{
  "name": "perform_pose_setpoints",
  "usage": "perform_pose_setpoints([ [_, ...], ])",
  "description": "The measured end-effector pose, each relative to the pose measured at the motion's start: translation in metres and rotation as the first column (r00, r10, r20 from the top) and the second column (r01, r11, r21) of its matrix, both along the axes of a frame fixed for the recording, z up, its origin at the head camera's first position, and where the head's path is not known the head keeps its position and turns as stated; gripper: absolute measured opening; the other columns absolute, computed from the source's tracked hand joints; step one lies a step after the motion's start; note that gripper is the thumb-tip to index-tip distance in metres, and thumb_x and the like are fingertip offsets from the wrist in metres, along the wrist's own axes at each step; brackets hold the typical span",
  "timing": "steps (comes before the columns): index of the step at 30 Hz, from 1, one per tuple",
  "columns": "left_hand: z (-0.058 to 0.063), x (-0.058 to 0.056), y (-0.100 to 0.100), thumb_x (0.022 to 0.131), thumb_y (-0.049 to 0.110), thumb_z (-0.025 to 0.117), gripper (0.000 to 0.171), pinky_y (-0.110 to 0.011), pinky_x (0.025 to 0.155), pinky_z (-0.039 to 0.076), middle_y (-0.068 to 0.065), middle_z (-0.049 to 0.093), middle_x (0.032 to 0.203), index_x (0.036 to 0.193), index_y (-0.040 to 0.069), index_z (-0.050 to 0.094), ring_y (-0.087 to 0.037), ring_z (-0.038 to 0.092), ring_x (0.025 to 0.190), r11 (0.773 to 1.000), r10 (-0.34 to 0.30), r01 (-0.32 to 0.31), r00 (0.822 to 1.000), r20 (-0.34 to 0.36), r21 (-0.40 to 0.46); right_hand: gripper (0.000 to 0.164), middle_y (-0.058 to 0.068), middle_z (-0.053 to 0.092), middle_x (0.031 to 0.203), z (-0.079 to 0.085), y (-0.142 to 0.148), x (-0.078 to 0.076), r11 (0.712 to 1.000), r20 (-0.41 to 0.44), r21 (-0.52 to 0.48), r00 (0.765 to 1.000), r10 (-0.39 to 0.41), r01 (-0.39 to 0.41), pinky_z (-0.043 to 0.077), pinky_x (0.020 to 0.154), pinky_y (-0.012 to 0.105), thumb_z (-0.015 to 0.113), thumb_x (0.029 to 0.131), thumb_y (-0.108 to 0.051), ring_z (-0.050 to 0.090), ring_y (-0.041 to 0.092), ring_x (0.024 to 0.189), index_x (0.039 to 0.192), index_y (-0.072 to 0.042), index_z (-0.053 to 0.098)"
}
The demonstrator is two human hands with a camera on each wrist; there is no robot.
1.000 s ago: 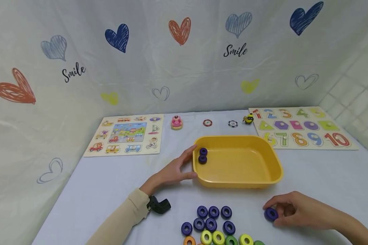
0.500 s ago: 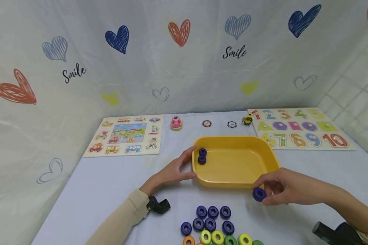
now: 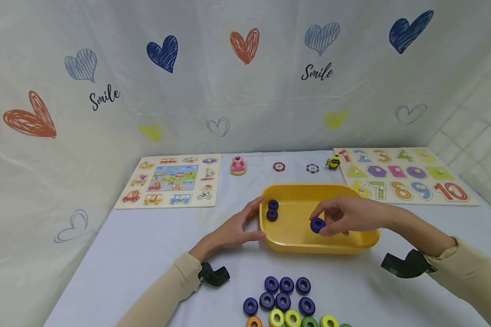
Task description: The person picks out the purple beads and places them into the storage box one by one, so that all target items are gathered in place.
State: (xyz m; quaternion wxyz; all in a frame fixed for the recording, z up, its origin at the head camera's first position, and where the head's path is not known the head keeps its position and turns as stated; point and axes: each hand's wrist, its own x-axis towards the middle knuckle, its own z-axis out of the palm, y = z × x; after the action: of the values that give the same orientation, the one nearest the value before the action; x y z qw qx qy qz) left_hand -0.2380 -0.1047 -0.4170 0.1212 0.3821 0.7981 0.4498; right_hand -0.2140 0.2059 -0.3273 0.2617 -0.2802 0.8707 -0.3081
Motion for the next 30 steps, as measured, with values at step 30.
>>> perform_pose_setpoints([
  [30, -0.028, -0.018, -0.001, 0.075, 0.067, 0.053, 0.088, -0.037, 0.108, 0.019, 0.010, 0.020, 0.147, 0.144, 0.036, 0.007, -0.008, 0.024, 0.131, 0.999, 0.026, -0.027, 1.000, -0.013, -0.030, 0.031, 0.005, 0.062, 0.072, -0.041, -0.075, -0.075, 0.966, 0.207, 0.248, 0.978, 0.024, -0.076, 0.052, 0.056, 0.028, 0.070, 0.079, -0.026, 0.060, 0.019, 0.058, 0.102, -0.011, 0.055],
])
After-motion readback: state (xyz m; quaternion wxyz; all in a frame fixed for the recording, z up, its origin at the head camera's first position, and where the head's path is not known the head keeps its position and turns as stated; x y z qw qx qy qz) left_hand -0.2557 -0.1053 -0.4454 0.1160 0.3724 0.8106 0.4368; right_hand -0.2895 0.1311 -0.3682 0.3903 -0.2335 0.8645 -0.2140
